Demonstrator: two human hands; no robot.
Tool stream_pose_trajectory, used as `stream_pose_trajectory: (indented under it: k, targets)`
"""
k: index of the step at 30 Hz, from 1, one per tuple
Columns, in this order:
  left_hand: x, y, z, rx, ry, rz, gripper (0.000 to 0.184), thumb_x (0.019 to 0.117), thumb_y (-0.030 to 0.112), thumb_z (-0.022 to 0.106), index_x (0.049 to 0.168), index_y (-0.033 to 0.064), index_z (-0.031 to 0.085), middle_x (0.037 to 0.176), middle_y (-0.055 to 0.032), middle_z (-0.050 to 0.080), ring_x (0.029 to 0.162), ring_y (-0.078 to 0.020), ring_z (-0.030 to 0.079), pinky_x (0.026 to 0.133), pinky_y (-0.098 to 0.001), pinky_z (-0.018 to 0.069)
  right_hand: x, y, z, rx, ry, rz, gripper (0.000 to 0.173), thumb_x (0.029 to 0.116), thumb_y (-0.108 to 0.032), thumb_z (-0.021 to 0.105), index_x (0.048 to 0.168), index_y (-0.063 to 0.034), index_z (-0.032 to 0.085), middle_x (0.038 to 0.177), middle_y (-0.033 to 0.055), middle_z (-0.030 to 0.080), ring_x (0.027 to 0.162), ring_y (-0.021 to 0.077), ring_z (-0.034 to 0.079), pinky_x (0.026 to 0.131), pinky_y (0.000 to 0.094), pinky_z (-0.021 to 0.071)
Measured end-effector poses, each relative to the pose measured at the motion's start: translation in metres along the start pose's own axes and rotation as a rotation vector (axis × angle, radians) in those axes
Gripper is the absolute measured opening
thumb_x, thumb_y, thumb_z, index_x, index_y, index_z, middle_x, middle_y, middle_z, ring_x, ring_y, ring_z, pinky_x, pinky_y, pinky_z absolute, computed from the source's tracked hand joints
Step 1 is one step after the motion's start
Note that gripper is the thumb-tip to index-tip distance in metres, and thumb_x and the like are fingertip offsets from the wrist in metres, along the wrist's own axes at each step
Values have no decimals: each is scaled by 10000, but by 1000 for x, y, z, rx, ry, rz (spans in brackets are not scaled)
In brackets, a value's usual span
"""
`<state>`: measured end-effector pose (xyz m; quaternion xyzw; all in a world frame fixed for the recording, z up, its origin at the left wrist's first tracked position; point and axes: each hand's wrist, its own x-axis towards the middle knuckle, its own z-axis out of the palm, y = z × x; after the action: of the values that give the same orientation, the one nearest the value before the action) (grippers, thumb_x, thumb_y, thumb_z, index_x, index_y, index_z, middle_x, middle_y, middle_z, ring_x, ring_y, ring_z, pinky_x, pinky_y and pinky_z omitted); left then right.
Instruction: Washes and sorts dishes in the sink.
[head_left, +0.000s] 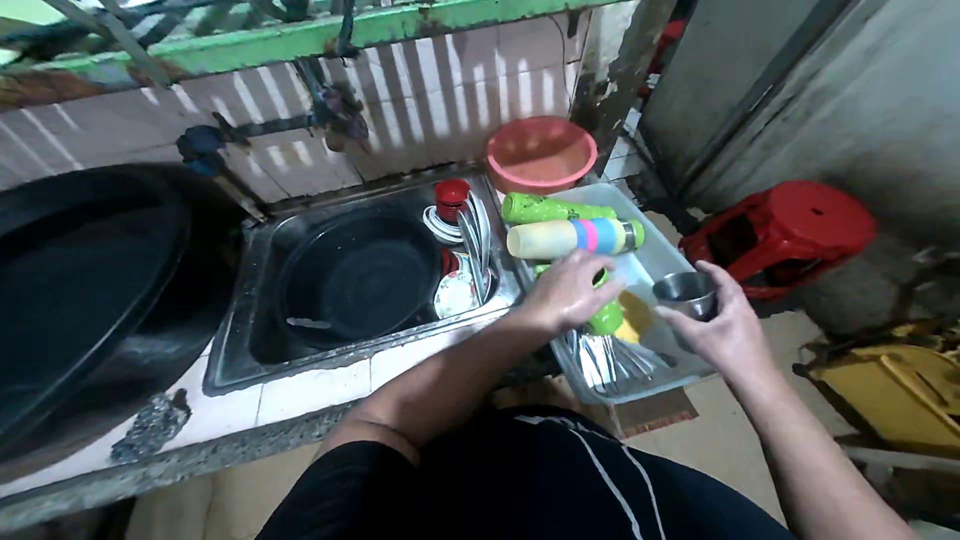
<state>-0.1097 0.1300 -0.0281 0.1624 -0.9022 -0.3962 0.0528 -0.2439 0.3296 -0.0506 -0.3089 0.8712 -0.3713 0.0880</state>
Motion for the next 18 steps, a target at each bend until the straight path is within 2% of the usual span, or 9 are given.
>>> stream_pose_trajectory:
  k: [2, 4, 6, 8, 10, 13, 14, 16, 18]
  targets:
    - [-4, -1, 20, 90, -119, 14, 366, 1074, 355, 523, 1313, 121, 671, 1341, -151, 624, 1265, -316, 592, 1040, -545, 497, 4, -2, -2, 239, 67, 82, 768, 828, -168, 851, 1482, -99, 453, 1332, 242, 585, 1137, 381, 623, 937, 622, 505]
    - [-7, 4, 29, 147, -170, 20, 416, 1083, 360, 500, 1383, 106, 634, 1419, -128, 612, 1373, -294, 529, 1142, -545, 408, 4, -9, 1, 413, 71, 98, 760, 830, -263, 807, 1475, -130, 428, 1292, 158, 598, 1074, 242, 647, 897, 484, 559]
    - [-14, 13, 24, 58, -89, 52, 637, 1036, 390, 602, 1551, 59, 427, 1576, -156, 458, 1478, -295, 412, 1225, -537, 302, 0, -23, 8, 539, 46, 73, 770, 815, -320, 782, 1468, -156, 409, 1234, 60, 596, 1013, 116, 643, 862, 350, 575]
    - [-21, 25, 11, -109, 43, 119, 906, 937, 328, 760, 1631, 72, 237, 1636, -178, 348, 1431, -298, 471, 1143, -517, 436, -4, -39, 18, 601, -22, 22, 723, 844, -355, 733, 1464, -176, 408, 1163, -4, 619, 933, 52, 657, 797, 279, 589]
    - [-23, 29, 2, -233, 165, 212, 978, 823, 155, 851, 1611, 66, 280, 1527, -223, 457, 1281, -329, 584, 999, -533, 544, -6, -50, 27, 579, -130, -56, 666, 931, -420, 595, 1506, -160, 380, 1197, -25, 623, 964, 17, 648, 806, 254, 579]
    - [-32, 14, -24, -380, 285, 263, 800, 804, 54, 858, 1501, 15, 469, 1395, -264, 552, 1222, -360, 606, 990, -520, 543, -2, -39, 26, 525, -262, -188, 862, 976, -668, 452, 1623, -164, 186, 1537, 14, 461, 1269, 76, 565, 978, 331, 549]
    - [-37, 4, -34, -406, 361, 279, 739, 791, 32, 857, 1447, -16, 520, 1365, -265, 575, 1204, -345, 614, 994, -491, 545, -2, -27, 21, 444, -264, -239, 902, 986, -659, 454, 1642, -132, 129, 1629, 87, 362, 1354, 139, 529, 1030, 363, 529]
    - [-50, -28, -61, -364, 518, 256, 645, 784, 32, 847, 1360, -57, 571, 1328, -256, 602, 1194, -303, 625, 1010, -434, 540, -5, 2, 11, 191, -265, -299, 826, 1053, -457, 464, 1627, 13, 100, 1650, 282, 227, 1458, 303, 423, 1159, 403, 421]
    - [-64, -81, -92, -287, 631, 60, 643, 821, 110, 834, 1386, -20, 555, 1366, -225, 585, 1195, -270, 622, 996, -424, 547, -8, 30, 10, -69, -252, -275, 728, 1073, -357, 494, 1578, 98, 232, 1591, 379, 271, 1443, 451, 404, 1192, 483, 365]
